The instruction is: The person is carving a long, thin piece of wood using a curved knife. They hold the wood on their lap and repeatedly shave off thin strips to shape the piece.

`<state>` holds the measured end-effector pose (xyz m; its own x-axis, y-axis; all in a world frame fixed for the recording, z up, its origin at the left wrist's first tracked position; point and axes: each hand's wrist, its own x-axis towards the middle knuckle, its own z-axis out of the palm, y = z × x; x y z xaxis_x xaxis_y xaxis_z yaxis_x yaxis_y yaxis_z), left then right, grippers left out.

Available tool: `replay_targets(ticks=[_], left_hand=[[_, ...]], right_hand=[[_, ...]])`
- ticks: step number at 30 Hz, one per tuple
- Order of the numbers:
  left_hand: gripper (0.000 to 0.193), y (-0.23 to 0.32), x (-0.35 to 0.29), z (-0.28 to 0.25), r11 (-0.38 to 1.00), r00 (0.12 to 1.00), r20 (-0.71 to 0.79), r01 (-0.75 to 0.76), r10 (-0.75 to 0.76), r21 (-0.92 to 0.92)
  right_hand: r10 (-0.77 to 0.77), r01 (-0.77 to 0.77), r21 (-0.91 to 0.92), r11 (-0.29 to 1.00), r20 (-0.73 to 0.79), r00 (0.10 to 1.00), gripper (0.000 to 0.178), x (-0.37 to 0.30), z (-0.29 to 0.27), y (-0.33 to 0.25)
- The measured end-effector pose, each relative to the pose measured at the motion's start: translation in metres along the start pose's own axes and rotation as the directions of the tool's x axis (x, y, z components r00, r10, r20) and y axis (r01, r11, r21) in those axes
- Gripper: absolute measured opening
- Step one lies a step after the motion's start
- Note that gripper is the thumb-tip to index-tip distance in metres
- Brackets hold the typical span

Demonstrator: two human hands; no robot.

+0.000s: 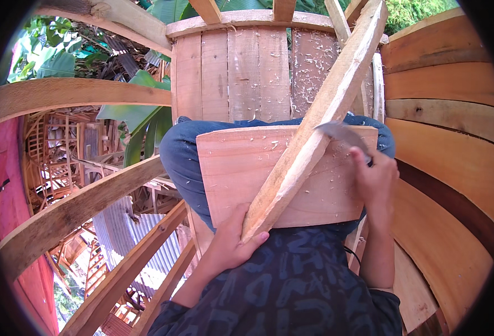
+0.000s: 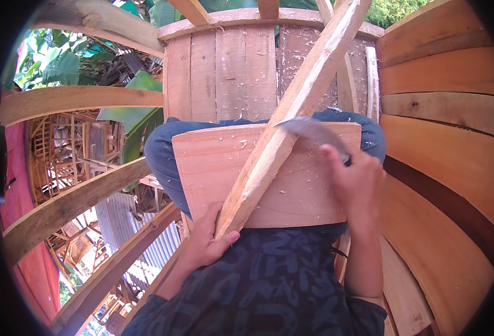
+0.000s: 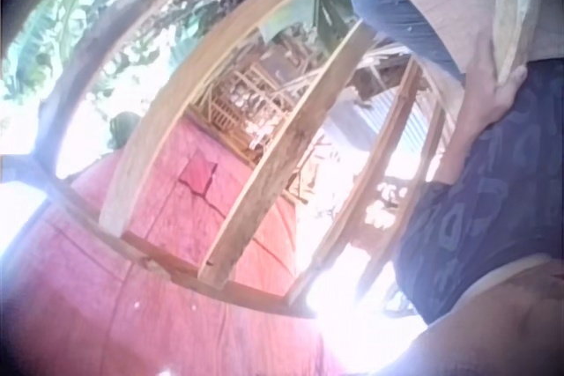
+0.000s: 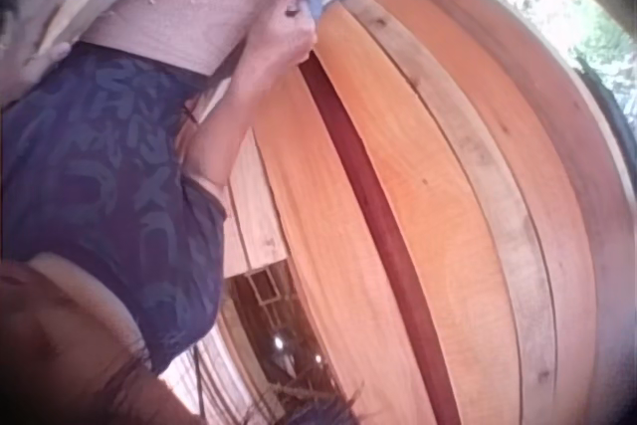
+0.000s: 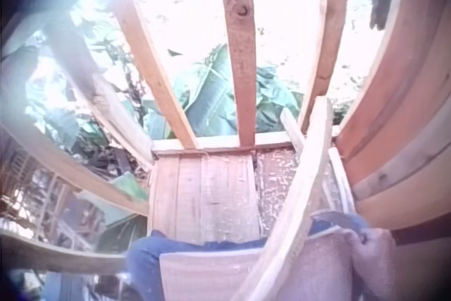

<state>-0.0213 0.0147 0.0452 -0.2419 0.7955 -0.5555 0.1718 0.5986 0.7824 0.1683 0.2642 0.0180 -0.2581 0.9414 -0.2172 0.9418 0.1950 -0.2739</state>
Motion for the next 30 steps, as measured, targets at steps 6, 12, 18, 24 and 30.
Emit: replay_targets(ticks=[6,12,18,24,30], left_hand=[[0.059,-0.002,-0.004,0.003,0.999,0.999,0.018,0.049,-0.048,-0.012],[0.059,0.000,-0.001,0.009,0.998,0.999,-0.039,-0.016,0.018,0.059],[0.058,0.007,-0.001,0.008,0.996,0.999,-0.047,0.029,-0.025,0.086],[0.059,-0.004,-0.007,0.012,0.990,0.995,-0.078,-0.054,0.065,0.133],[0.059,0.005,-0.006,0.017,0.989,0.994,-0.106,0.004,0.011,0.149]], right_hand=[[0.081,-0.069,0.182,0.981,-0.058,0.995,0.064,0.009,-0.050,0.038],[-0.354,0.338,0.110,0.935,0.189,0.916,0.063,-0.067,-0.009,-0.028],[-0.320,0.337,-0.078,0.938,0.174,0.931,0.067,-0.035,-0.003,-0.020],[0.158,-0.164,-0.073,0.984,-0.079,0.984,0.068,0.021,-0.033,0.041],[-0.032,0.029,0.020,0.999,0.156,0.987,0.063,-0.035,-0.053,-0.002]])
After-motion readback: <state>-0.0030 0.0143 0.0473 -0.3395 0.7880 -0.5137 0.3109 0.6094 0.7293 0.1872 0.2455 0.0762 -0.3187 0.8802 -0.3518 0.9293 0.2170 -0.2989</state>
